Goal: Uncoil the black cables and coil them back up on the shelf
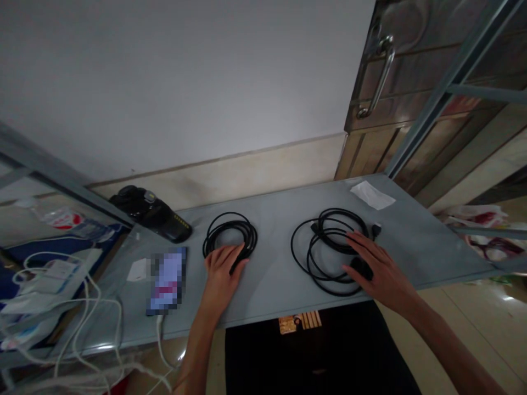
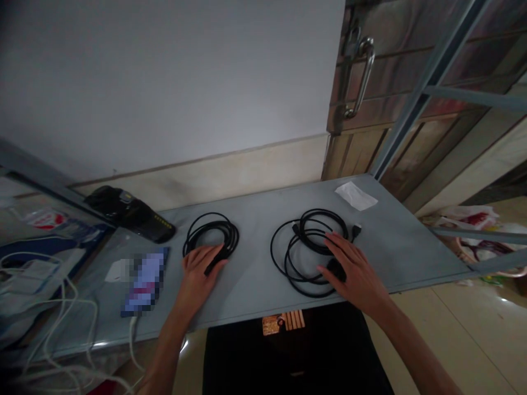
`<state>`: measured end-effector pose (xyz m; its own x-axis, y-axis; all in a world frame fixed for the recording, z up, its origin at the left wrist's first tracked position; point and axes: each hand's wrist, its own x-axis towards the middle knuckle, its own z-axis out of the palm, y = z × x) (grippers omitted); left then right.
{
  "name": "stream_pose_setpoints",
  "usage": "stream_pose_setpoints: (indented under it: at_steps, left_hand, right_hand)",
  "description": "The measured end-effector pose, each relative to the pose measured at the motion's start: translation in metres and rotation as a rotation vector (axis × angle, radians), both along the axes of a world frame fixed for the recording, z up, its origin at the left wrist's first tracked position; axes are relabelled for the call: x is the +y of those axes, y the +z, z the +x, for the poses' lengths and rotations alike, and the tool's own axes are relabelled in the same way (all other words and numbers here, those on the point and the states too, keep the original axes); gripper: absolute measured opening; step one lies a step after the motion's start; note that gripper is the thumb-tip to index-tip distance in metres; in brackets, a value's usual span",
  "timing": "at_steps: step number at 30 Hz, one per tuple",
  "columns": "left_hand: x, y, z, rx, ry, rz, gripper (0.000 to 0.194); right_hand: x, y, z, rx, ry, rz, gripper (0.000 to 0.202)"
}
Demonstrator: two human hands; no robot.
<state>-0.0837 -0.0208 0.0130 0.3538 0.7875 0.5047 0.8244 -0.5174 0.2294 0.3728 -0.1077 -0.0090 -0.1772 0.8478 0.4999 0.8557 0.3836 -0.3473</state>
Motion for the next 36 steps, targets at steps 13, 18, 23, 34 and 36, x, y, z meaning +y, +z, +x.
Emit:
stream_pose_setpoints:
  at_steps: [13, 18, 23, 34, 36]
  left_hand:
    - [0.004, 0.002, 0.004, -0.051, 0.205, 0.116, 0.039]
    - [0.002, 0.005, 0.007, -0.064, 0.189, 0.104, 0.034]
    - [0.000, 0.008, 0.007, -0.080, 0.186, 0.078, 0.031]
    - [-0.002, 0.006, 0.004, -0.131, 0.181, 0.077, 0.028]
    - [-0.002, 0.005, 0.004, -0.140, 0.189, 0.068, 0.029]
  right_hand:
    - [0.005, -0.004, -0.001, 0.163, -0.160, -0.061, 0.055]
    - [0.006, -0.004, 0.000, 0.202, -0.167, -0.076, 0.047]
    - [0.007, -0.006, 0.001, 0.257, -0.188, -0.039, 0.041]
    - [0.020, -0.005, 0.012, 0.516, -0.383, -0.087, 0.065]
    - [0.033, -0.004, 0.011, 0.384, -0.393, -0.121, 0.072]
